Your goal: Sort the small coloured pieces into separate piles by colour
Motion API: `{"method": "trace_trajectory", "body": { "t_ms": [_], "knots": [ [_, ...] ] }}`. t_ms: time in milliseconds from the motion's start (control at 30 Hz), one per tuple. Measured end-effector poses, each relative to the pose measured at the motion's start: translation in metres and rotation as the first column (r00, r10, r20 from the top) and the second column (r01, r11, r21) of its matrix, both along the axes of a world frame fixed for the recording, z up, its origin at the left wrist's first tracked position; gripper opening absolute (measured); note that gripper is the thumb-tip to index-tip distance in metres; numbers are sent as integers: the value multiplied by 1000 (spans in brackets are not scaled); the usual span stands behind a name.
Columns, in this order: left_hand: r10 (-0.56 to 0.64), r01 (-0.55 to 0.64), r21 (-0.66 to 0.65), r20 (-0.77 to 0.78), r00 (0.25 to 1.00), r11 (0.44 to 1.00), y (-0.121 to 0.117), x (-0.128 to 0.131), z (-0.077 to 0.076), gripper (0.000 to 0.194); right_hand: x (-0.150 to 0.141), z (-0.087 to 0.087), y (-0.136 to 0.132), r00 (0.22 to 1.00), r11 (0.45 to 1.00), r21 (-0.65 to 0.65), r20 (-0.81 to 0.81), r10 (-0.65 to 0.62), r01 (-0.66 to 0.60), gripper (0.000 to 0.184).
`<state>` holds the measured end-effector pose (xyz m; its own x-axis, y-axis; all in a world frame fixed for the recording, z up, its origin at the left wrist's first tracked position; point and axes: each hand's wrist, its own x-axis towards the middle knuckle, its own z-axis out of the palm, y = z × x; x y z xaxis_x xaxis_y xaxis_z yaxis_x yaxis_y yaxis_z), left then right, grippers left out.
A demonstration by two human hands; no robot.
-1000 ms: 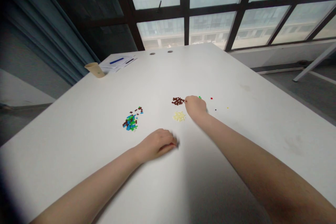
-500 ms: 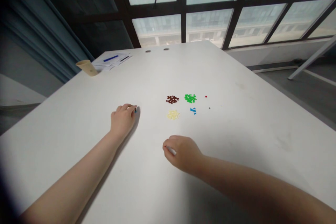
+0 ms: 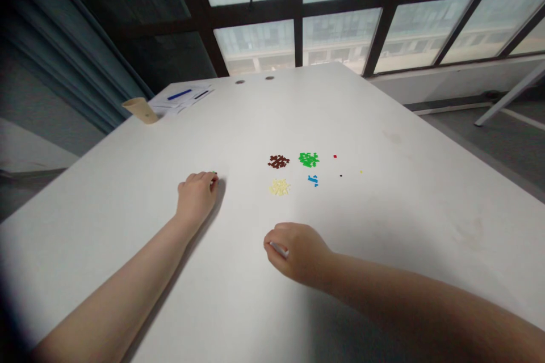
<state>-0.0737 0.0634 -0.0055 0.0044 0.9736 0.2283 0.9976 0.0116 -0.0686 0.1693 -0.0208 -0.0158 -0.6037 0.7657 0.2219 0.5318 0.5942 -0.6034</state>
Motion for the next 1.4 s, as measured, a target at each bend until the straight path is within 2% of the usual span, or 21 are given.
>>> {"method": "trace_trajectory", "body": {
  "t_ms": [167, 267, 333, 400, 433, 467, 500, 533, 567, 600, 633, 667, 700, 767, 867, 1000, 1200, 1400],
  "knots": [
    [5, -5, -7, 26, 1000, 1000, -1, -2, -2, 26, 1, -1, 0, 1000, 1000, -12, -5, -7, 7, 12],
    [-5, 3, 19, 92, 996, 1000, 1, -4, -3, 27, 1, -1, 0, 1000, 1000, -14, -10, -6, 5, 13],
    [-50, 39, 57, 222, 974, 998, 2, -4, -4, 26, 1, 0, 0, 1000, 1000, -12, -20, -5, 5, 13],
    [-111, 85, 78, 443, 890, 993, 2, 1, -3, 22, 1, 0, 0, 999, 1000, -11, -31, -8, 8, 12],
    [-124, 104, 69, 586, 801, 992, 0, 5, -1, 19, 1, 1, 0, 999, 1000, -10, -35, -10, 10, 13],
    [-114, 122, 44, 737, 666, 992, -3, 11, 0, 16, 1, 1, 0, 999, 1000, -9, -38, -12, 12, 13],
    [-73, 147, 1, 871, 486, 989, -7, 18, 3, 15, 1, 2, 0, 999, 1000, -9, -40, -14, 13, 13],
    [1, 185, -52, 965, 263, 981, -13, 27, 5, 16, 1, 2, 0, 999, 1000, -10, -41, -15, 14, 13],
    [97, 240, -101, 995, 28, 965, -20, 36, 8, 19, 1, 2, 0, 999, 1000, -12, -42, -16, 15, 13],
    [207, 316, -147, 964, -167, 937, -28, 44, 10, 21, 0, 2, 0, 999, 1000, -14, -41, -16, 15, 13],
    [295, 378, -171, 907, -301, 910, -36, 53, 12, 22, 0, 2, 0, 999, 1000, -17, -39, -13, 13, 13],
    [378, 425, -200, 839, -390, 883, -44, 60, 14, 23, 0, 2, 0, 999, 1000, -19, -35, -10, 10, 12],
    [448, 461, -231, 777, -443, 857, -51, 66, 14, 24, 0, 1, 0, 999, 1000, -21, -32, -7, 6, 12],
    [535, 524, -263, 696, -479, 810, -61, 74, 12, 25, 0, 1, 0, 1000, 1000, -25, -23, 0, -1, 13],
    [566, 578, -247, 675, -473, 778, -67, 78, 4, 24, -1, 1, 0, 1000, 1000, -27, -7, -1, 1, 16],
    [539, 591, -212, 708, -456, 779, -66, 77, -1, 25, -1, 2, 0, 1000, 999, -32, 4, 1, -1, 16],
    [530, 620, -205, 748, -400, 757, -66, 77, 1, 26, -1, 0, 0, 1000, 999, -35, -12, 3, -4, 17],
    [516, 618, -196, 760, -395, 761, -66, 77, 1, 24, 2, 5, -1, 994, 996, -57, -73, -80, 76, 16]
  ]
}}
